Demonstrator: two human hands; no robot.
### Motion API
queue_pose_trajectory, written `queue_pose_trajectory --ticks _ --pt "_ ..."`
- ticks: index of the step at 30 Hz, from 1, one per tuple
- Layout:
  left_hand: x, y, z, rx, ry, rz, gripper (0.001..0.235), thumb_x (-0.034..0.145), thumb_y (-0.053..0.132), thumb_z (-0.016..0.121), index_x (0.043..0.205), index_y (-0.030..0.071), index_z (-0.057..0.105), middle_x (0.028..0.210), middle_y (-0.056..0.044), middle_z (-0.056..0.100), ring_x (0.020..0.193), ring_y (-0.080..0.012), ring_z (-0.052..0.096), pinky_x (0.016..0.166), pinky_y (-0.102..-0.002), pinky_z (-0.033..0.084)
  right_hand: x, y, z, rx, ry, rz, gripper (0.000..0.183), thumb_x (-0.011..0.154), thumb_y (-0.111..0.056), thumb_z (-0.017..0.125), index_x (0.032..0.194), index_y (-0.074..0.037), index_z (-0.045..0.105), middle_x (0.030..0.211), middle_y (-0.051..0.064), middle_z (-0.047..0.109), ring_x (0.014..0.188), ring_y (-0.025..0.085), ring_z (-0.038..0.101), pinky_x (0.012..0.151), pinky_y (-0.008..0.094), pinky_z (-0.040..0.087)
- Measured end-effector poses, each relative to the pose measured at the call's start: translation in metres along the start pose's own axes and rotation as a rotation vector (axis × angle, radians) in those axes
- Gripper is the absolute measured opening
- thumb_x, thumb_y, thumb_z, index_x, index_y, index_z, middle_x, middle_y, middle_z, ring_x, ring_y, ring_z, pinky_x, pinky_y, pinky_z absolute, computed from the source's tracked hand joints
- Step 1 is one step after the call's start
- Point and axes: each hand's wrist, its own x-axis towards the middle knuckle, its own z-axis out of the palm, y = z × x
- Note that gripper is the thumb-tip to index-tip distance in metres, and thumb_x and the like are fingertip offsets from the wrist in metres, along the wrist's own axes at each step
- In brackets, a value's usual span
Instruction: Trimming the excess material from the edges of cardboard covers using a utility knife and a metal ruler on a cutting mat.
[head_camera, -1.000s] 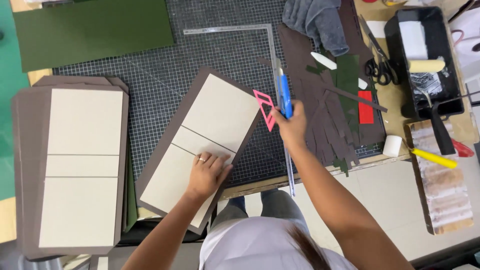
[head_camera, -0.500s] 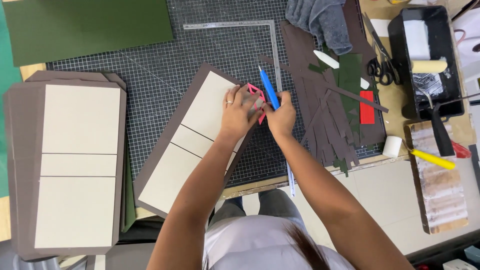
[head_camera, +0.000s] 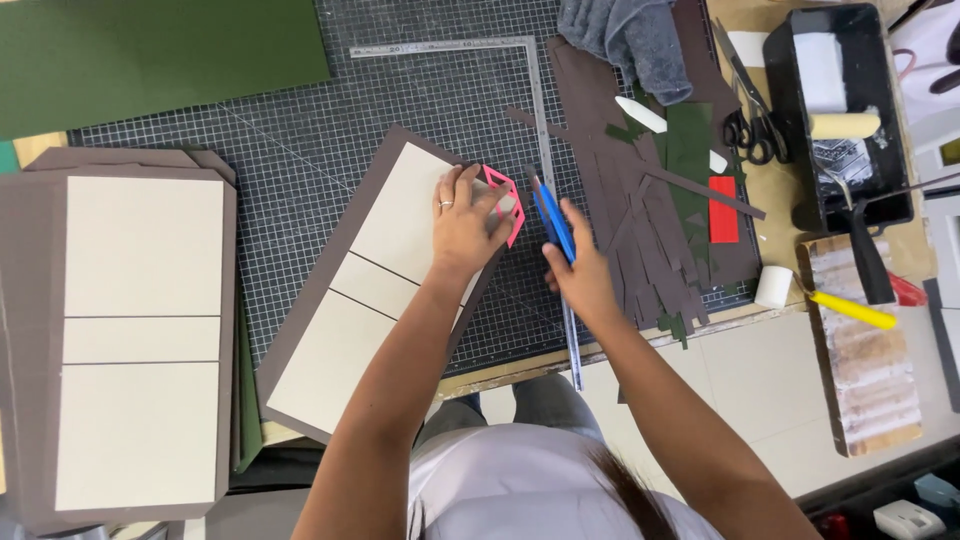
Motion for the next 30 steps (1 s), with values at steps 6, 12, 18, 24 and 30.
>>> queue_pose_trajectory --ticks 6,12,18,24,30 --pt "0.004 0.002 0.002 -0.025 -0.042 -0.057 0.049 0.083 0.049 0.074 0.130 0.038 0.069 0.153 -0.002 0.040 0.153 -0.0341 0.024 0.127 -0.056 0.017 -0.013 0.018 -0.007 -0.170 -0.075 -0.161 0.057 0.107 -0.022 0.053 0.162 -0.020 0.036 0.156 0.025 0.046 0.132 0.051 0.052 0.099 0.063 0.051" --pt "0.008 0.004 0.002 -0.043 -0.057 -0.082 0.048 0.081 0.047 0.075 0.128 0.037 0.070 0.155 -0.002 0.038 0.154 -0.0340 0.023 0.128 -0.055 0.015 -0.011 0.022 -0.001 -0.294 -0.082 -0.208 0.058 0.107 -0.025 0.054 0.162 -0.028 0.036 0.150 0.021 0.053 0.123 0.046 0.061 0.090 0.056 0.059" --pt "0.008 0.001 0.007 -0.053 -0.065 -0.103 0.048 0.081 0.049 0.074 0.128 0.040 0.069 0.156 0.001 0.037 0.155 -0.0324 0.021 0.129 -0.053 0.013 0.006 0.020 -0.008 -0.434 -0.172 -0.252 0.060 0.105 -0.018 0.054 0.160 -0.027 0.032 0.134 0.025 0.063 0.101 0.046 0.071 0.071 0.052 0.062" --pt "0.008 0.001 0.009 -0.041 -0.032 -0.095 0.049 0.080 0.051 0.075 0.127 0.041 0.068 0.156 0.002 0.036 0.155 -0.0306 0.022 0.129 -0.052 0.014 -0.033 0.009 -0.023 -0.475 -0.282 -0.182 0.060 0.104 -0.014 0.050 0.158 -0.024 0.028 0.122 0.032 0.068 0.092 0.049 0.074 0.066 0.054 0.061" --pt "0.005 0.001 0.007 -0.049 -0.043 -0.086 0.051 0.080 0.052 0.076 0.130 0.042 0.067 0.157 0.001 0.036 0.155 -0.0305 0.020 0.130 -0.052 0.013 -0.060 0.002 -0.053 -0.437 -0.304 -0.044 0.062 0.103 -0.021 0.051 0.159 -0.032 0.027 0.123 0.033 0.067 0.096 0.053 0.072 0.071 0.057 0.060"
